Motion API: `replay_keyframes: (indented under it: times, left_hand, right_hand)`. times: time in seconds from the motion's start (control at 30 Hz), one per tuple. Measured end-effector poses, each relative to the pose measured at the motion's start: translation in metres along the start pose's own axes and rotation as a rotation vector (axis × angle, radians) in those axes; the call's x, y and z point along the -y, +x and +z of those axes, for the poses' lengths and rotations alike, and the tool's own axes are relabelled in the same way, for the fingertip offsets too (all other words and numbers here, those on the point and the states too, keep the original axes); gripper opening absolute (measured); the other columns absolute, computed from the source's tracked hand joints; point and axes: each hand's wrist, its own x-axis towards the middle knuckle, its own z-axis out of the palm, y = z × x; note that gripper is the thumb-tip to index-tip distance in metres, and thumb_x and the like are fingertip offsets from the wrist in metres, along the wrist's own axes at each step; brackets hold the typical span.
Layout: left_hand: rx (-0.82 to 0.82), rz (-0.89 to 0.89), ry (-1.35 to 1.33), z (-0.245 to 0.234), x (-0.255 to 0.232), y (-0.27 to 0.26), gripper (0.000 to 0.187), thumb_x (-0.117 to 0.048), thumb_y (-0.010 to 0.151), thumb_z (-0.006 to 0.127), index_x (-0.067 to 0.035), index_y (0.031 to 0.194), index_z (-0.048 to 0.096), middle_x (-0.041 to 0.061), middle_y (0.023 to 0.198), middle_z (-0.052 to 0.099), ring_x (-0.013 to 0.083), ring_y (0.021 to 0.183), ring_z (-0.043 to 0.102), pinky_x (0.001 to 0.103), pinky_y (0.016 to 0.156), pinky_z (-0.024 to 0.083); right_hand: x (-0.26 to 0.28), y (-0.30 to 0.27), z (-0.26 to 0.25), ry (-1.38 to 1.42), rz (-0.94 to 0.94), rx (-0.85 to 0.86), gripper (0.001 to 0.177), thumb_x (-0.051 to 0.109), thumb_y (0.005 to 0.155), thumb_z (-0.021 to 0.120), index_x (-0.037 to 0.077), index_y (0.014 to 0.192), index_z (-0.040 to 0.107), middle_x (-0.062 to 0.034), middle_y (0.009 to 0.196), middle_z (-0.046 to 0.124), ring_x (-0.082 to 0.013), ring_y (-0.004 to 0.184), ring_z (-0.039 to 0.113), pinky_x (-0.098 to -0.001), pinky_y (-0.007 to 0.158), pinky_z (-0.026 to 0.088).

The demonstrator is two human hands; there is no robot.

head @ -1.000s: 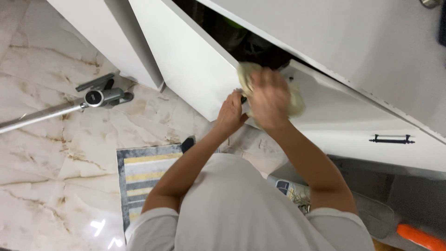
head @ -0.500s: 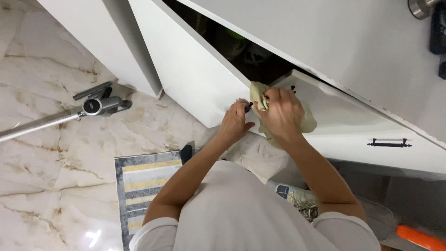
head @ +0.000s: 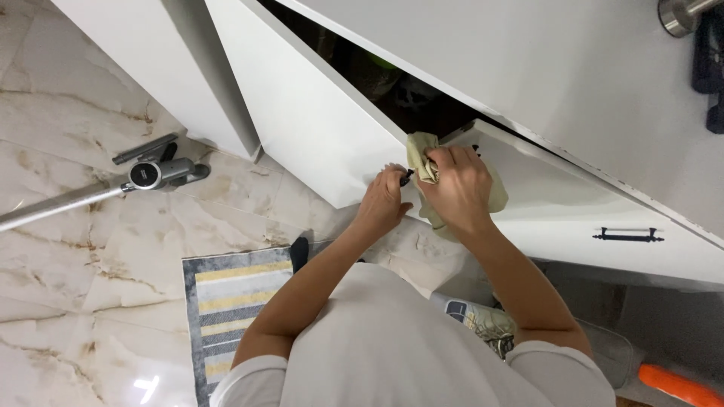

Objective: Wiping down a white desk and various objects including a lamp, remotes, and a laptop using a cleaning spray and cloth.

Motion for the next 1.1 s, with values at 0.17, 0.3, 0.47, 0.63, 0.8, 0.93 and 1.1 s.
replay_keyframes:
  times: [0.17,0.3,0.47,0.63,0.8,0.93,1.1]
  left_hand:
    - [0.024,-0.014,0.009,0.016,0.011,0.005,0.073,-0.011,0.073,0.09,-0.005,0.123,0.038,0.017,0.13,0.05,0.038,0.123,0.052,0.051,0.105,0.043]
    - [0.117,-0.07,0.03,0.021,0.013,0.007,0.071,-0.011,0.081,0.088,-0.007,0.133,0.04,0.016,0.127,0.05,0.0347,0.12,0.052,0.049,0.102,0.046]
    - [0.038,-0.003,0.057,0.01,0.004,0.024,0.085,-0.008,0.068,0.091,0.004,0.131,0.036,0.025,0.132,0.047,0.0437,0.12,0.05,0.051,0.098,0.044]
    - [0.041,-0.022,0.037,0.009,0.001,0.017,0.078,-0.007,0.072,0.089,-0.001,0.13,0.039,0.021,0.135,0.052,0.0398,0.121,0.055,0.048,0.1,0.047]
    - [0.076,-0.009,0.028,-0.007,0.001,0.0,0.079,-0.009,0.071,0.089,0.003,0.131,0.038,0.025,0.133,0.05,0.0421,0.123,0.051,0.049,0.107,0.044]
    - [0.131,-0.049,0.017,-0.032,-0.004,-0.013,0.087,-0.014,0.073,0.088,0.009,0.137,0.034,0.028,0.132,0.047,0.0439,0.122,0.049,0.051,0.104,0.042]
    - [0.16,-0.031,0.001,-0.057,-0.007,-0.043,0.068,-0.017,0.08,0.085,0.003,0.128,0.042,0.022,0.133,0.051,0.0373,0.122,0.054,0.048,0.106,0.043]
  right_hand:
    - [0.03,0.046,0.018,-0.102,0.031,0.049,0.034,0.022,0.071,0.093,0.003,0.09,0.072,-0.0143,0.085,0.072,-0.0246,0.074,0.067,-0.0385,0.066,0.057]
    - [0.019,0.048,0.024,-0.089,0.024,0.075,0.039,0.022,0.07,0.092,0.0,0.096,0.074,-0.0144,0.087,0.072,-0.0245,0.076,0.067,-0.0376,0.065,0.057]
    - [-0.009,0.006,-0.016,0.008,0.052,-0.021,0.036,0.022,0.068,0.092,0.004,0.097,0.077,-0.0136,0.09,0.073,-0.0285,0.082,0.068,-0.0406,0.071,0.056]
    - [-0.007,-0.008,-0.035,0.012,0.071,0.056,0.032,0.014,0.072,0.09,0.007,0.101,0.08,-0.0117,0.089,0.073,-0.03,0.082,0.068,-0.0416,0.068,0.055]
    - [0.02,0.041,0.017,-0.037,-0.128,0.18,0.028,0.013,0.076,0.087,0.0,0.099,0.078,-0.0165,0.091,0.075,-0.0264,0.081,0.069,-0.0419,0.074,0.058]
    - [0.082,0.123,0.043,0.044,-0.191,0.136,0.024,0.009,0.077,0.084,-0.001,0.097,0.077,-0.018,0.095,0.075,-0.0294,0.086,0.069,-0.0433,0.075,0.058]
    - [0.147,0.21,0.076,0.113,-0.223,0.084,0.024,0.008,0.078,0.083,-0.002,0.099,0.076,-0.0184,0.102,0.072,-0.0318,0.094,0.067,-0.0446,0.083,0.058]
